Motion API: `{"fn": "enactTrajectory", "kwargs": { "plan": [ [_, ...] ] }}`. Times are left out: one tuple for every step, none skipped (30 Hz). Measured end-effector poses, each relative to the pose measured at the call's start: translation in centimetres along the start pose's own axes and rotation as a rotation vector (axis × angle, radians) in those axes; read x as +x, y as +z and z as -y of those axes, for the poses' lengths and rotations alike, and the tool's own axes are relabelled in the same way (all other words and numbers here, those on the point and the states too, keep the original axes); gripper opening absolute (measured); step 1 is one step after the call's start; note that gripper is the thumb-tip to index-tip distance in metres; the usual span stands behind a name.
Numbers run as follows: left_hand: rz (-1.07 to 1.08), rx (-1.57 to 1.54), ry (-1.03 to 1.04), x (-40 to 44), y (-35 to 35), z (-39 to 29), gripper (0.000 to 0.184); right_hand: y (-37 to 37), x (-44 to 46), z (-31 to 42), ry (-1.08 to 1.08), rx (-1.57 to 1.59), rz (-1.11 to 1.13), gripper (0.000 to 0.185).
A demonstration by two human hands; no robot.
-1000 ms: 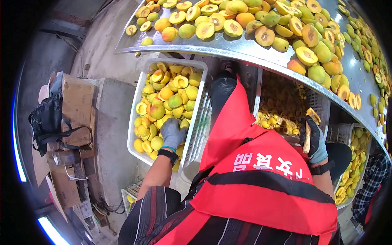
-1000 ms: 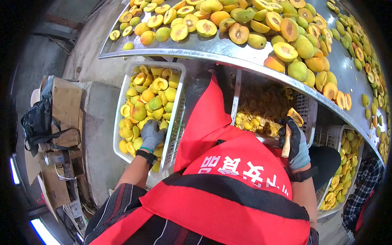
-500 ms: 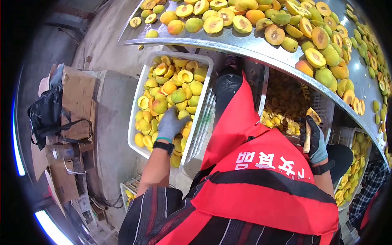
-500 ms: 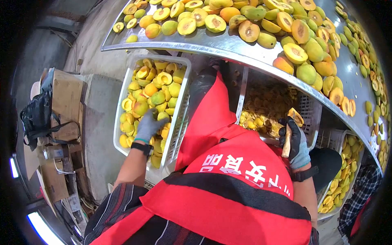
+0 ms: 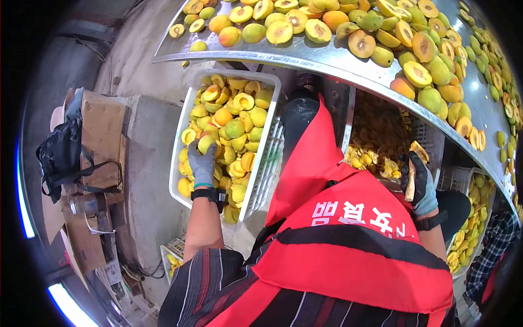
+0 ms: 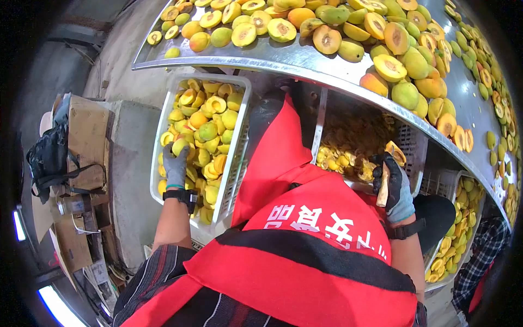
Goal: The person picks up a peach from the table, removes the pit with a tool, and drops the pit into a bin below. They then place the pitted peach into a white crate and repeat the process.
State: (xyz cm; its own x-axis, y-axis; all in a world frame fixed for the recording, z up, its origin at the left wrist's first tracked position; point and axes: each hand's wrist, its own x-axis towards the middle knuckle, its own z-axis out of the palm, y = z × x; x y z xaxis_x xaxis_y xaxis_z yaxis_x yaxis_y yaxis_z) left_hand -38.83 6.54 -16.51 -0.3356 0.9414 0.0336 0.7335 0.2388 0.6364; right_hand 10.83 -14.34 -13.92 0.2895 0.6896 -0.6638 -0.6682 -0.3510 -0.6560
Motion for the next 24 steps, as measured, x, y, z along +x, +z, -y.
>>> {"fn": "enactTrajectory", "kwargs": {
  "plan": [
    [-0.146,0.156,0.192,0.3,0.0,0.4,0.062,0.1,0.0,0.0,-0.001,0.004,0.004,0.023],
    [-0.287,0.31,0.386,0.6,0.1,0.5,0.061,0.3,-0.1,0.1,0.009,-0.035,-0.034,0.024],
    [-0.286,0.308,0.392,0.2,0.1,-0.3,0.061,0.6,-0.3,0.2,0.018,-0.073,-0.075,0.024],
    [-0.193,0.212,0.41,-1.2,0.0,-1.6,0.059,0.7,-0.2,0.0,0.015,-0.07,-0.079,0.024],
    [-0.099,0.118,0.422,-2.5,0.0,-2.1,0.057,0.8,-0.1,-0.3,-0.018,-0.044,-0.104,0.019],
    [0.05,0.144,0.467,-3.2,0.9,-0.5,0.051,0.8,-0.1,-0.4,-0.049,-0.021,-0.126,0.016],
    [0.269,0.309,0.39,-4.6,0.8,-1.5,0.049,0.7,-0.1,-0.4,-0.047,-0.026,-0.124,0.016],
    [0.498,0.546,0.254,-6.3,1.5,-2.1,0.05,0.4,-0.2,-0.3,-0.019,-0.036,-0.063,0.019],
    [0.441,0.576,0.257,-6.7,1.9,-1.9,0.05,0.0,-0.2,-0.3,0.006,-0.043,-0.006,0.027],
    [0.441,0.589,0.236,-6.8,2.2,-2.0,0.048,-0.3,-0.1,-0.4,0.006,-0.043,-0.006,0.027],
    [0.441,0.602,0.215,-6.8,2.4,-2.2,0.046,-0.7,0.2,-0.8,-0.038,-0.063,-0.008,0.028],
    [0.441,0.603,0.215,-6.8,2.6,-2.2,0.046,-0.9,0.4,-1.2,-0.08,-0.083,-0.008,0.029],
    [0.409,0.618,0.179,-6.6,2.8,-2.0,0.043,-0.9,0.6,-1.4,-0.081,-0.08,-0.006,0.029],
    [0.378,0.633,0.143,-6.3,3.0,-1.9,0.04,-0.9,0.8,-1.6,-0.115,-0.137,-0.038,0.03],
    [0.375,0.634,0.146,-6.0,3.0,-1.8,0.04,-0.8,0.8,-1.7,-0.149,-0.194,-0.072,0.031],
    [0.312,0.631,0.146,-5.5,3.0,-1.6,0.039,-0.6,0.6,-1.5,-0.15,-0.192,-0.073,0.031],
    [0.25,0.627,0.146,-5.1,3.0,-1.3,0.038,-0.4,0.2,-1.2,-0.121,-0.16,-0.056,0.032],
    [0.176,0.622,0.181,-4.7,3.0,-0.6,0.038,-0.3,-0.1,-1.0,-0.092,-0.13,-0.039,0.032],
    [0.178,0.62,0.182,-4.8,3.5,-0.1,0.038,-0.4,-0.1,-1.0,-0.093,-0.131,-0.042,0.032],
    [0.142,0.568,0.248,-5.3,4.1,0.6,0.04,-0.6,0.1,-1.0,-0.07,-0.094,-0.031,0.032],
    [0.105,0.517,0.311,-6.0,4.4,0.8,0.041,-0.7,0.1,-1.0,-0.046,-0.059,-0.02,0.031],
    [0.122,0.522,0.333,-7.1,4.7,0.0,0.045,-0.4,0.0,-0.9,-0.047,-0.061,-0.021,0.031],
    [0.23,0.602,0.283,-7.6,4.7,-0.8,0.047,0.2,-0.4,-0.6,-0.015,-0.052,-0.022,0.031],
    [0.258,0.534,0.309,-7.5,4.5,-0.7,0.046,0.5,-0.6,-0.4,0.017,-0.044,-0.022,0.031]
  ]
}}
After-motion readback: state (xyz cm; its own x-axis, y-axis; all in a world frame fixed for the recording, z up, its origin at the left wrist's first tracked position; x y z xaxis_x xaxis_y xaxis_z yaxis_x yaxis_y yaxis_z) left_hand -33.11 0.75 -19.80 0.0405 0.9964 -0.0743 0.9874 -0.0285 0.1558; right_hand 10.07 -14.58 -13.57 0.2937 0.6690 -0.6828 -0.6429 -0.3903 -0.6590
